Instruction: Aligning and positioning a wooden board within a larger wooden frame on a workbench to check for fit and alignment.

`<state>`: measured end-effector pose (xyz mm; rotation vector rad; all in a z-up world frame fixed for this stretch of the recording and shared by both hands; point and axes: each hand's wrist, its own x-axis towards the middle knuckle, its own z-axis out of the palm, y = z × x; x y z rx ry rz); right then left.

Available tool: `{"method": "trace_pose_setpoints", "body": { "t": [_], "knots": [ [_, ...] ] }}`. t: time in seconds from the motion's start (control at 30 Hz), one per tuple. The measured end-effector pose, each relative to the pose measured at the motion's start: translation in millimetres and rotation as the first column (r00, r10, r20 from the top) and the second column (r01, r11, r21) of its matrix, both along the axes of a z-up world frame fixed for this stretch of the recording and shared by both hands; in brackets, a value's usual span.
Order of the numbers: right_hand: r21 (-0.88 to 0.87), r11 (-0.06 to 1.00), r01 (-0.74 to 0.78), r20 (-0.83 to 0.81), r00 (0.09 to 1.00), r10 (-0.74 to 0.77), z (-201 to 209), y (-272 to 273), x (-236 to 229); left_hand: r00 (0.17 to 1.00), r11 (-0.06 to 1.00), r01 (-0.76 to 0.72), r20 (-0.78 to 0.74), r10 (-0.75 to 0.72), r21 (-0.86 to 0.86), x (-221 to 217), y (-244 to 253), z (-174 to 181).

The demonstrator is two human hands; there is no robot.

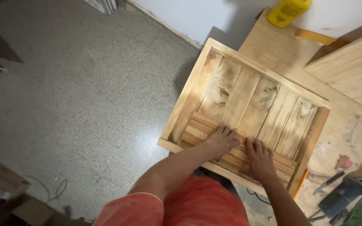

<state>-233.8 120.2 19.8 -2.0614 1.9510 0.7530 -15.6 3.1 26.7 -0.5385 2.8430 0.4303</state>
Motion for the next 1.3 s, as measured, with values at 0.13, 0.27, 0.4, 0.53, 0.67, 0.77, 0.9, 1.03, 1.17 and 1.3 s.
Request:
{"method": "trace_pose_setpoints", "body": {
  "t": [0.13,0.27,0.4,0.53,0.67,0.77,0.9,1.03,1.17,1.3],
  "knots": [
    [0.039,0.999,-0.004,0.088,0.996,0.000,-4.4,11.4,-22.2,0.999,0.999,0.038,0.000,-0.038,0.005,2.4,-1.7,-8.5],
    [-0.051,0.997,-0.054,0.150,0.987,0.061,-16.3,29.9,-48.4,0.990,0.987,0.035,0.133,-0.056,0.155,20.0,-17.2,41.7],
    [0.018,0.999,0.035,0.146,0.989,-0.037,-0.1,25.9,-35.9,0.990,0.992,-0.011,0.144,-0.007,0.129,28.7,-16.9,14.8],
    [-0.104,0.994,-0.015,0.089,0.996,0.025,-16.0,30.4,-43.4,0.992,0.998,0.041,0.121,-0.035,-0.043,36.3,-16.7,11.9],
    [-0.152,0.984,-0.088,0.035,0.995,0.094,-12.9,29.9,-46.4,0.973,0.992,0.125,0.194,-0.126,0.020,40.4,-25.7,29.3],
    [-0.127,0.989,-0.082,-0.008,0.997,0.081,-8.4,28.0,-43.0,0.982,0.992,0.125,0.140,-0.126,0.017,42.4,-27.6,33.6],
    [-0.113,0.990,-0.088,0.016,0.996,0.091,-6.6,25.7,-42.0,0.985,0.992,0.128,0.117,-0.127,0.001,38.8,-28.1,19.8],
    [-0.133,0.986,-0.103,0.010,0.994,0.105,-11.7,26.8,-44.8,0.981,0.990,0.142,0.136,-0.142,0.007,41.5,-29.5,28.6],
    [-0.108,0.991,-0.081,0.018,0.996,0.084,-11.7,28.8,-43.8,0.978,0.988,0.154,0.144,-0.149,-0.022,39.5,-27.8,24.7],
    [-0.124,0.990,-0.070,0.006,0.997,0.071,-9.2,25.6,-39.1,0.968,0.986,0.163,0.184,-0.168,0.040,37.5,-29.3,24.6]
  ]
}}
